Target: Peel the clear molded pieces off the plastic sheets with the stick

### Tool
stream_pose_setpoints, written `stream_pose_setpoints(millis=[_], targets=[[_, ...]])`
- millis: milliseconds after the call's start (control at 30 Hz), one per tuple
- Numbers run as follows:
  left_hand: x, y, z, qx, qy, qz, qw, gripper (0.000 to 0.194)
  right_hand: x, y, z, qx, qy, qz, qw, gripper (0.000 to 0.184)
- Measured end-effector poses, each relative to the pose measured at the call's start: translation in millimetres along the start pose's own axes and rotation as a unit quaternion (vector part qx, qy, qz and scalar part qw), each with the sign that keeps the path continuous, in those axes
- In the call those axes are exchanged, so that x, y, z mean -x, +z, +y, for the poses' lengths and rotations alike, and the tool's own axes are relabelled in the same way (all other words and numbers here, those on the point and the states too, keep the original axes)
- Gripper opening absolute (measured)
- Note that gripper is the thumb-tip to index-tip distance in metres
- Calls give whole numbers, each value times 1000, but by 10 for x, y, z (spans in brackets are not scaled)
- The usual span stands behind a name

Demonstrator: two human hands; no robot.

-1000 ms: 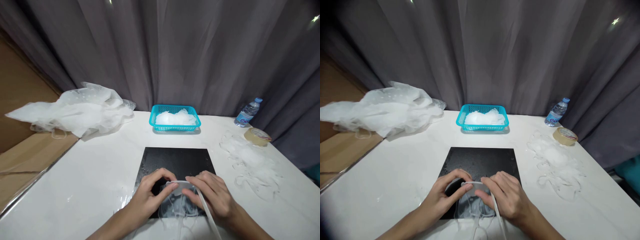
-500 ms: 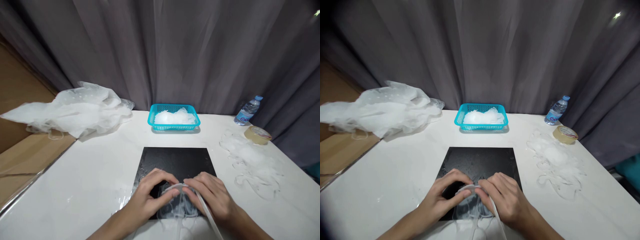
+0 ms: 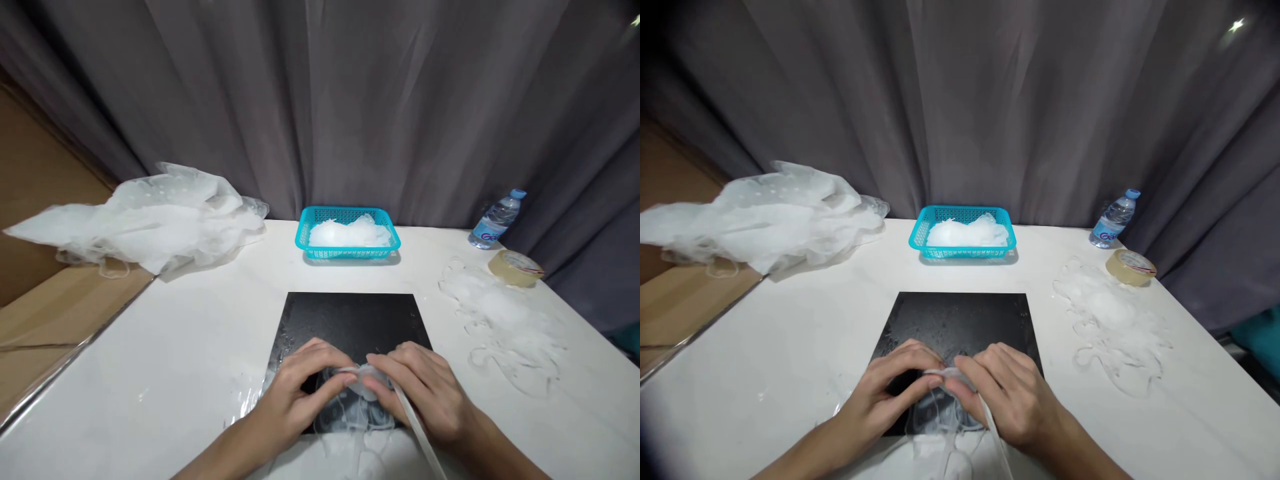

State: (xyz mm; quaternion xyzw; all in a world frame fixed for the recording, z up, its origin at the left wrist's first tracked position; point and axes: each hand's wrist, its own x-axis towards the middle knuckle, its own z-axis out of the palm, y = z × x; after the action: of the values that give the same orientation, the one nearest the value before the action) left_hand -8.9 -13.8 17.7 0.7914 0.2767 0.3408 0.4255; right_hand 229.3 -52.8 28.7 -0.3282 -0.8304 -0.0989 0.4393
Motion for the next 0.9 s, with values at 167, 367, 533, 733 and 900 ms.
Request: stream_pose_setpoints(millis=[167, 367, 533, 733, 900], targets=[[-11, -16, -9, 4, 27, 24, 999, 19, -4, -32, 65, 3, 9, -11, 1000, 19], [-31, -52, -2, -6, 69, 39, 997, 26, 95, 13, 102, -21, -3, -14, 1000, 17], [-39, -60, -27, -12, 80, 35, 996, 27, 130, 0, 87, -20, -20, -22, 999, 20], [-32, -63, -21, -21, 86, 33, 996, 27, 97, -20, 80, -15, -28, -15, 999, 20], [-6, -62, 1, -27, 84, 34, 995, 29, 92, -9, 82, -10, -24, -14, 1000, 20]])
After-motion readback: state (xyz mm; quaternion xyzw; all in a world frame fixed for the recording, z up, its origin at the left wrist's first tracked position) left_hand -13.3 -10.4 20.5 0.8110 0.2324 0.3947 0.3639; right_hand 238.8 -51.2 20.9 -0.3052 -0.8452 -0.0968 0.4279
